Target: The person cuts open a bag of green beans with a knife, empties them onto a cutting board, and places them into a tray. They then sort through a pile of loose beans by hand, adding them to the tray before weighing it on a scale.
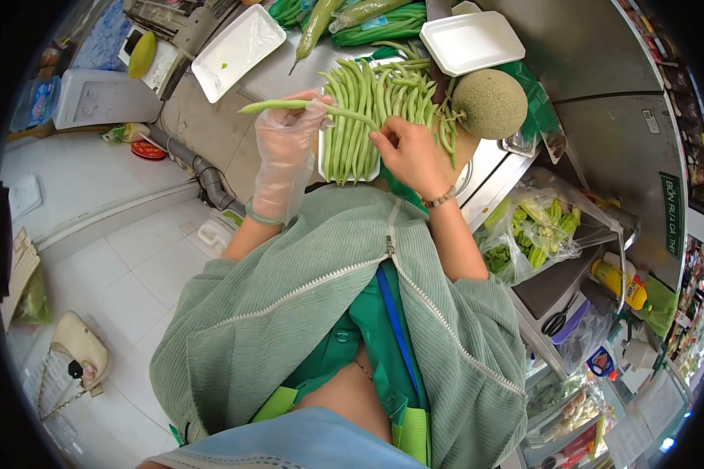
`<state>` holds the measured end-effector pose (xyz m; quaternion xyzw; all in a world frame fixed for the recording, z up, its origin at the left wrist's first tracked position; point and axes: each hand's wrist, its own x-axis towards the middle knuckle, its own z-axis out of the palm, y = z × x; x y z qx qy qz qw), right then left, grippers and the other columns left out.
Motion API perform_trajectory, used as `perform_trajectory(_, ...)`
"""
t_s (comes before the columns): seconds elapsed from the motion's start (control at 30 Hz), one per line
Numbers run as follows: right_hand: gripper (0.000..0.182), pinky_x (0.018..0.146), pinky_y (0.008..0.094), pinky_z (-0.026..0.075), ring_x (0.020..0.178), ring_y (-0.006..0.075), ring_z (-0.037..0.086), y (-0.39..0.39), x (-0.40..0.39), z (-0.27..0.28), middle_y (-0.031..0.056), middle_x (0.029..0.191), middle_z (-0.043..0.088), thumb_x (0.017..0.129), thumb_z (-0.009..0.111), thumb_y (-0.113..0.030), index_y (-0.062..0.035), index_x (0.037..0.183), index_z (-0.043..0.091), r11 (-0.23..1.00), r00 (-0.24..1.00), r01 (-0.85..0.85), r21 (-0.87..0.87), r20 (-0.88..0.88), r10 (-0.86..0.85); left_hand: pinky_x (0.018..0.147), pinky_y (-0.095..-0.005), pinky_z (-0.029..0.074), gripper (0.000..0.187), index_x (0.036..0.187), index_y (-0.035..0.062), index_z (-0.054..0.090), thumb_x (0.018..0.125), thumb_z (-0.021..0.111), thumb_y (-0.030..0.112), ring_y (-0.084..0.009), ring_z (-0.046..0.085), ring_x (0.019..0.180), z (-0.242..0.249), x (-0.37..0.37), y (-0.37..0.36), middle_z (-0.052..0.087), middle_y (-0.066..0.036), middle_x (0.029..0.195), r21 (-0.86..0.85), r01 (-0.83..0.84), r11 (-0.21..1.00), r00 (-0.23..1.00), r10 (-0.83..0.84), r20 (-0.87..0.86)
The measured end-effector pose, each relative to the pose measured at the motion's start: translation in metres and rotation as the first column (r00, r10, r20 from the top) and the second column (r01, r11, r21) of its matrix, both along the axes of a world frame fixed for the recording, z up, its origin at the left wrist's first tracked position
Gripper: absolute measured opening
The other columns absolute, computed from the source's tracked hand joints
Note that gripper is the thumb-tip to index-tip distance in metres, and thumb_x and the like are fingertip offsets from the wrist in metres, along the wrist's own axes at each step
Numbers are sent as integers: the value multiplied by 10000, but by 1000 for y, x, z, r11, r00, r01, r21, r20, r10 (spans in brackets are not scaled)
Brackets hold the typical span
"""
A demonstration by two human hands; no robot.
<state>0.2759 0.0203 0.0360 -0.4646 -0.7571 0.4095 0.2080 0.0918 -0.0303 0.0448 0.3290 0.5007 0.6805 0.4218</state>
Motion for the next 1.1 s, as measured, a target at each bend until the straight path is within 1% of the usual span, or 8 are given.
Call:
perform_trajectory(0.1,232,468,278,354,477,122,427,-2,-3,-1,71,544,507,855,655,-174,23,751,589,998,998,-70,8,1,70,713,-276,575,212,1053,-36,617,857,674,21,-174,669,837,5,-1,4,683,-143,915,-80,-38,996,999,39,5)
perform_trajectory(0.3,227,512,322,409,520,195,502,-7,-6,9,95,598,538,860,654,-181,16,760,601,996,996,-88,17,29,88,666,-239,543,192,1029,-26,624,865,679,57,-144,655,772,1,-12,5,679,-117,891,-139,-173,975,984,178,22)
perform_trajectory(0.4,186,595,364,451,663,266,569,-7,-8,4,120,725,567,878,633,-170,5,820,612,892,982,-184,412,41,184,644,-227,524,164,986,-15,624,867,686,79,-131,645,745,-5,-17,5,669,-94,864,-126,-213,969,973,222,60)
perform_trajectory(0.5,120,626,386,470,741,305,570,-9,-12,3,122,793,544,872,616,-156,-38,863,594,893,980,-199,404,59,192,629,-221,511,142,935,-2,608,871,686,98,-126,638,729,-7,-19,5,655,-73,835,-107,-233,967,965,244,100)
perform_trajectory(0.7,90,657,415,456,757,326,562,-9,-14,-1,133,800,556,897,565,-118,-28,892,563,919,994,95,383,-83,-69,616,-242,513,160,907,27,553,884,674,128,-145,639,720,-9,-16,0,636,-68,798,-227,-189,956,927,249,280)
perform_trajectory(0.9,83,721,378,382,765,271,583,3,-3,-1,95,847,607,902,564,-140,-63,924,585,835,999,-45,549,2,52,644,-283,547,192,940,28,522,890,668,143,-156,647,723,-17,-5,-4,642,-89,828,-167,-179,969,929,223,297)
perform_trajectory(1.0,101,728,346,342,754,234,585,1,-2,0,70,850,625,906,564,-166,-79,948,594,834,986,-158,529,127,106,650,-286,551,201,952,28,516,888,669,142,-156,647,718,-13,-1,-2,644,-95,844,-163,-165,973,949,202,243)
perform_trajectory(1.1,108,703,349,342,746,230,583,0,-2,-7,67,827,626,913,557,-171,-78,953,595,849,983,-123,514,180,34,635,-285,558,202,957,15,517,884,670,125,-164,653,707,-12,0,-2,644,-104,848,-145,-148,978,961,177,211)
